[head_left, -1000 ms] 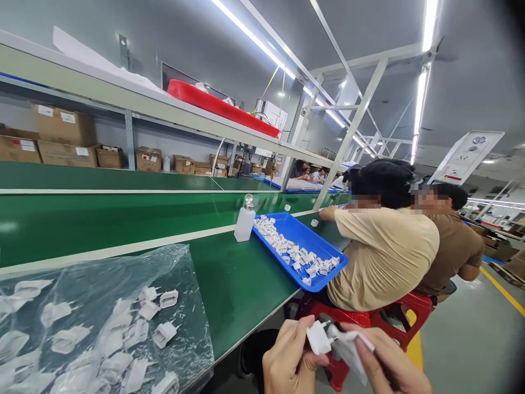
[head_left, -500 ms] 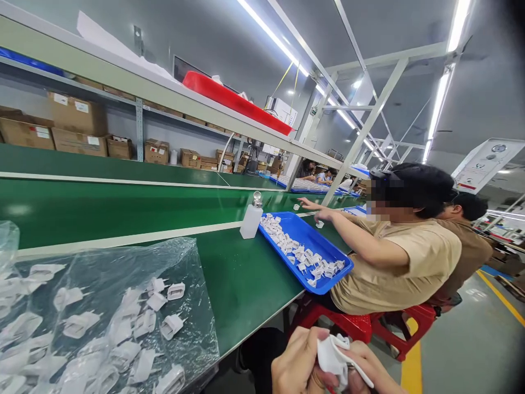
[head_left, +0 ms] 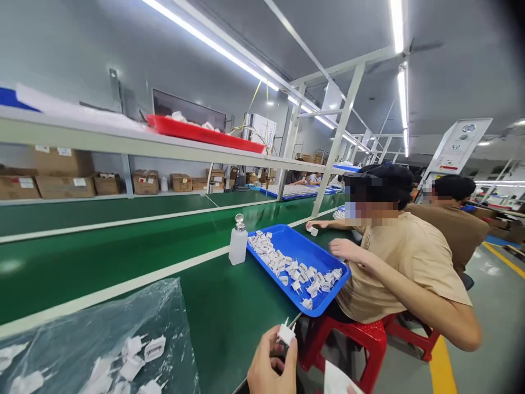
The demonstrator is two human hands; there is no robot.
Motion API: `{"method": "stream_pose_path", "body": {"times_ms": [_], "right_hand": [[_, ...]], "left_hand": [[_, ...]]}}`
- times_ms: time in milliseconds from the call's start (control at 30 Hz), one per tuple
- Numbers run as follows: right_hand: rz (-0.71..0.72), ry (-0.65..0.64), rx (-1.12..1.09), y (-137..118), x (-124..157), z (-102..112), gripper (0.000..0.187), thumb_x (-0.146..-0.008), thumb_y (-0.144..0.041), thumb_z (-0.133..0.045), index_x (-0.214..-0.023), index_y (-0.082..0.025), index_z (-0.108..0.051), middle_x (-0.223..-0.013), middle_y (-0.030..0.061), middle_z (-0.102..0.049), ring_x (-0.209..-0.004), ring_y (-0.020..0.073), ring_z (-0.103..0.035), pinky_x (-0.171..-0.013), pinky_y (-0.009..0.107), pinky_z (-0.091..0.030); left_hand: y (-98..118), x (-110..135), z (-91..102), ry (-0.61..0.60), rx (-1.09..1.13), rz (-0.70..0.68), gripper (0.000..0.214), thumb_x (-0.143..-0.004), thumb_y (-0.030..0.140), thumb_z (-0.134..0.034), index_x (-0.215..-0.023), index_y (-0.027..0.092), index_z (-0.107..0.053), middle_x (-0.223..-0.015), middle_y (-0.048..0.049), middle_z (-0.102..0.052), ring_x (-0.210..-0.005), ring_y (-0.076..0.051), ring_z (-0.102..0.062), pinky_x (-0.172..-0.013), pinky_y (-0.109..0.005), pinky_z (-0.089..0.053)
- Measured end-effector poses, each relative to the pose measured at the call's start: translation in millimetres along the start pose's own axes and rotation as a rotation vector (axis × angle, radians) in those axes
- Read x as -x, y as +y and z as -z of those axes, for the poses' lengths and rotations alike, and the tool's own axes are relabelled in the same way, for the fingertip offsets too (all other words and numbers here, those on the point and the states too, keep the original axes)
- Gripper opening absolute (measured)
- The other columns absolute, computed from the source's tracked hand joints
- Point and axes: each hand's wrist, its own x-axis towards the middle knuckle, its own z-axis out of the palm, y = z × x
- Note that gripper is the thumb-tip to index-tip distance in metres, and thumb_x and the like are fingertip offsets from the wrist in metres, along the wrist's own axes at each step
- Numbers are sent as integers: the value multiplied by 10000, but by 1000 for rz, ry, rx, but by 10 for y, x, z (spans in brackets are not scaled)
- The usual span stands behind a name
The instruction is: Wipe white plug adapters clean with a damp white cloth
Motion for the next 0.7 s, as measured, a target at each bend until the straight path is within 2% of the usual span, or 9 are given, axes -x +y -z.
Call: {"method": "stream_pose_path", "body": {"times_ms": [100, 133, 167, 233, 333, 433, 533, 633, 700], "right_hand": [[45, -4, -34, -228, -638, 119, 339, -923, -475, -702, -1208, -295, -660, -1154, 63, -699, -1015, 257, -687, -727, 389, -629], [59, -13, -41, -295, -853, 151, 308, -950, -464, -673, -1172, -251, -667, -1105, 61, -704, -933, 218, -689, -707, 367, -621], [70, -24, -46, -351, -1051, 182, 278, -972, -435, -657, -1092, -185, -676, -1004, 32, -703, -824, 171, -688, -680, 318, -598], [83, -46, -55, -422, -1375, 238, 279, -992, -409, -637, -902, -146, -665, -779, -29, -655, -590, 86, -596, -553, 227, -520], [103, -63, -88, -426, -1668, 298, 412, -994, -422, -624, -682, -154, -600, -578, -79, -542, -433, 49, -450, -430, 177, -382], [119, -68, -137, -367, -1831, 343, 439, -950, -408, -676, -598, -169, -567, -530, -79, -523, -447, 67, -468, -437, 179, -367], [103, -96, -174, -312, -1970, 399, 444, -956, -325, -624, -545, -162, -578, -509, -72, -522, -422, 61, -432, -435, 161, -289], [71, -125, -206, -269, -2096, 466, 490, -969, -252, -486, -506, -157, -614, -492, -64, -517, -382, 43, -362, -448, 139, -176], [49, -136, -228, -242, -2162, 507, 448, -931, -277, -539, -504, -170, -624, -493, -66, -522, -381, 47, -351, -448, 133, -157]], "left_hand": [[182, -416, -299, -229, -211, -76, 291, -927, 272, -603, -1166, 143, -708, -1021, -133, -749, -816, -241, -742, -674, -318, -607], [259, -549, -432, -320, -310, -86, 330, -930, 170, -545, -1226, 123, -685, -1124, -163, -733, -930, -257, -741, -771, -338, -608], [331, -668, -574, -377, -372, -94, 389, -903, 78, -512, -1257, 99, -673, -1195, -187, -716, -1036, -276, -727, -871, -360, -592], [431, -850, -855, -453, -459, -97, 473, -842, -32, -483, -1260, 70, -680, -1237, -210, -708, -1169, -309, -685, -1013, -398, -533], [438, -978, -1180, -564, -556, -84, 532, -822, -97, -415, -1259, 40, -685, -1237, -232, -712, -1239, -322, -652, -1092, -415, -472], [343, -1005, -1360, -699, -625, -66, 556, -829, -78, -455, -1335, 58, -643, -1385, -221, -652, -1378, -300, -555, -1183, -384, -378], [271, -1035, -1451, -826, -644, -53, 560, -863, 72, -603, -1422, 56, -569, -1555, -227, -510, -1499, -292, -407, -1242, -359, -279], [270, -1144, -1469, -915, -639, -34, 651, -874, 244, -686, -1477, 70, -514, -1638, -234, -389, -1541, -289, -332, -1248, -378, -262], [298, -1254, -1421, -962, -639, -27, 739, -842, 337, -746, -1506, 133, -494, -1674, -196, -337, -1556, -275, -299, -1247, -389, -266]]}}
